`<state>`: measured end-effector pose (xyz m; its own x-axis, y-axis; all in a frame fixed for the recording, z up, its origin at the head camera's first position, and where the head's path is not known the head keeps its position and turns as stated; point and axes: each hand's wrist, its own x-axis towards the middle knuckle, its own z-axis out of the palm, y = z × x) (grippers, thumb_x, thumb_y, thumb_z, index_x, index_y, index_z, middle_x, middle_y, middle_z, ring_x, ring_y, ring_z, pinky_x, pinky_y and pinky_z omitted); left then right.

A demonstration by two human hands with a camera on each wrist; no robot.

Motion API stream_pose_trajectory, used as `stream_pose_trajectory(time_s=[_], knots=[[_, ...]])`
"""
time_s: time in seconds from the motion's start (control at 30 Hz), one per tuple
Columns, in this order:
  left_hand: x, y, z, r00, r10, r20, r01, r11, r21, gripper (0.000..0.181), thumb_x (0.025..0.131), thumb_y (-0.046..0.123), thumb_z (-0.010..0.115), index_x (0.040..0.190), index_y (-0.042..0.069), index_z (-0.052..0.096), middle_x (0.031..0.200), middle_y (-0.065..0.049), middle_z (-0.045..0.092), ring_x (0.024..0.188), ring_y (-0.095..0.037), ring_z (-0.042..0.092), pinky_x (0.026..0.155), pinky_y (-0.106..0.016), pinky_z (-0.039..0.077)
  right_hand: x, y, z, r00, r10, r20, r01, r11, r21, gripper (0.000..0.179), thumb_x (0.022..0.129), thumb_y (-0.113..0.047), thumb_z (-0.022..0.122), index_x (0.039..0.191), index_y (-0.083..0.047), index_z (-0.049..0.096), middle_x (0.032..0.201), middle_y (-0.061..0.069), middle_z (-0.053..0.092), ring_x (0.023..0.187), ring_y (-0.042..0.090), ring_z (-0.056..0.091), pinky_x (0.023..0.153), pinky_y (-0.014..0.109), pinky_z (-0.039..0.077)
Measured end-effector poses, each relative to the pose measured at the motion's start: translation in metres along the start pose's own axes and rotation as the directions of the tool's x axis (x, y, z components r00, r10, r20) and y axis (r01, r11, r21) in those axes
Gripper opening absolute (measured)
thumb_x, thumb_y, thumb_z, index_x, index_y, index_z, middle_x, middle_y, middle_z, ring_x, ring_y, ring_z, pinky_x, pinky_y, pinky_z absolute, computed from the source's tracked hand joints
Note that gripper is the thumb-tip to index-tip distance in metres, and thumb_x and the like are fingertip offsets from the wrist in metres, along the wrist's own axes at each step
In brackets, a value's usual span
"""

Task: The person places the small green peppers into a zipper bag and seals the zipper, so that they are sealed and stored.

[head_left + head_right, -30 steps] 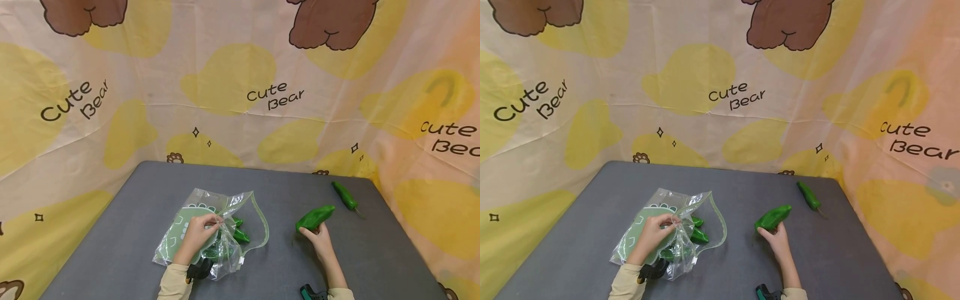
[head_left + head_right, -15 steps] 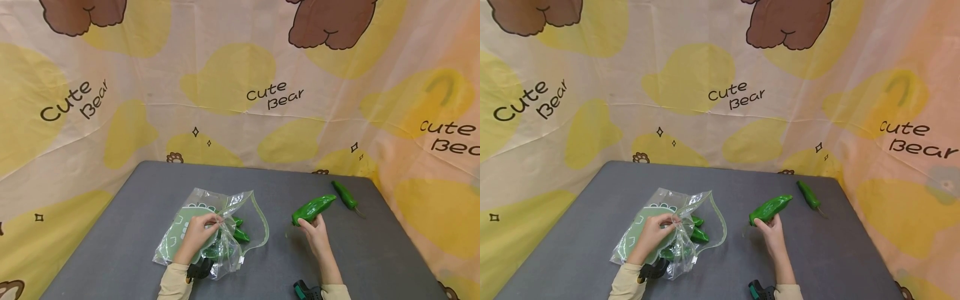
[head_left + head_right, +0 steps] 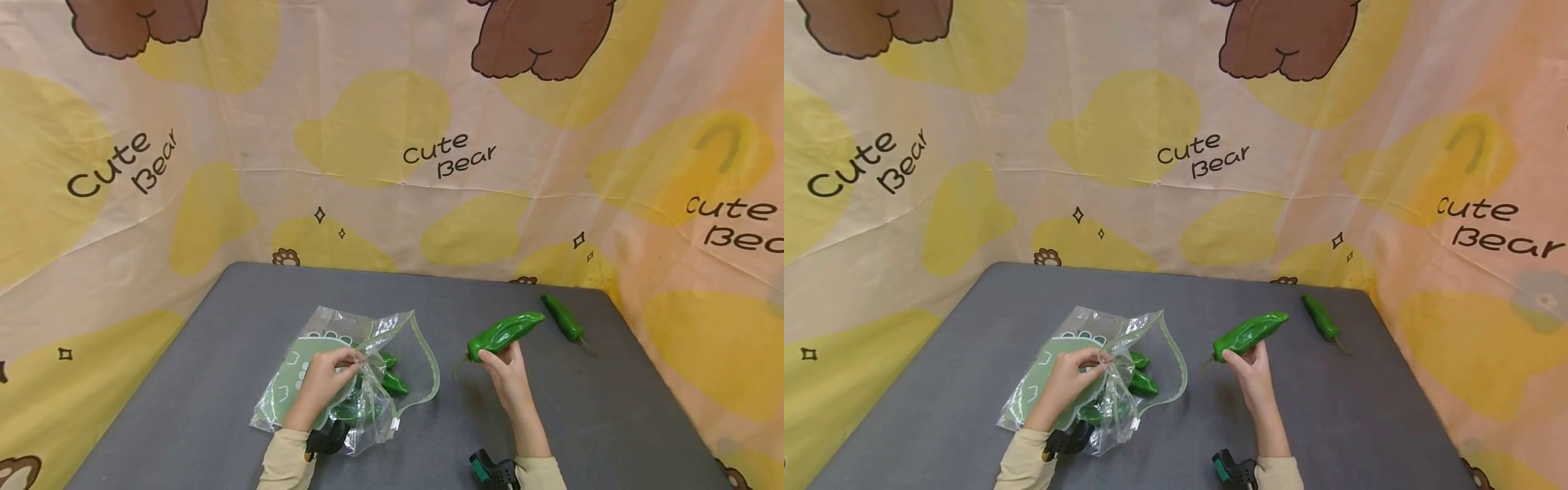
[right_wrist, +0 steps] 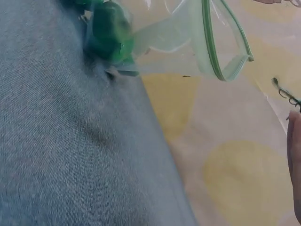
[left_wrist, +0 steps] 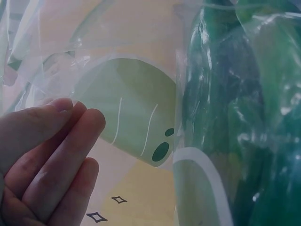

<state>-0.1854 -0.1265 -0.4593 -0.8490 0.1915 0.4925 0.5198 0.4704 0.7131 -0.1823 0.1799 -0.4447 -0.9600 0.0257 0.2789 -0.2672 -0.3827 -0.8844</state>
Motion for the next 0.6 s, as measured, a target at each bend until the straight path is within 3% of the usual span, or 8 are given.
stream_pose_trajectory(time_s=[0.17,0.6], knots=[[0.000,-0.001,0.001,1.000,0.005,0.003,-0.005,1.000,-0.011,0.019,0.071,-0.008,0.067,0.081,0.008,0.066,0.076,-0.004,0.067,0.070,-0.015,0.064,0.068,-0.025,0.052,0.002,0.003,0.002,0.998,-0.038,0.052,0.038,0.999,0.017,0.042,0.081,0.012,0.049,0.115,-0.007,0.033,0.096,0.009,0.052,0.080,0.018,0.061,0.066,0.033,0.054],[0.001,-0.001,0.002,1.000,-0.005,0.009,0.005,1.000,-0.004,0.020,0.071,-0.008,0.068,0.080,0.009,0.066,0.076,-0.004,0.067,0.070,-0.015,0.064,0.068,-0.025,0.052,-0.001,0.010,0.009,0.997,0.009,0.076,-0.012,0.999,0.037,0.049,0.075,0.019,0.050,0.111,-0.008,0.031,0.094,0.004,0.053,0.081,0.013,0.058,0.070,0.024,0.051]])
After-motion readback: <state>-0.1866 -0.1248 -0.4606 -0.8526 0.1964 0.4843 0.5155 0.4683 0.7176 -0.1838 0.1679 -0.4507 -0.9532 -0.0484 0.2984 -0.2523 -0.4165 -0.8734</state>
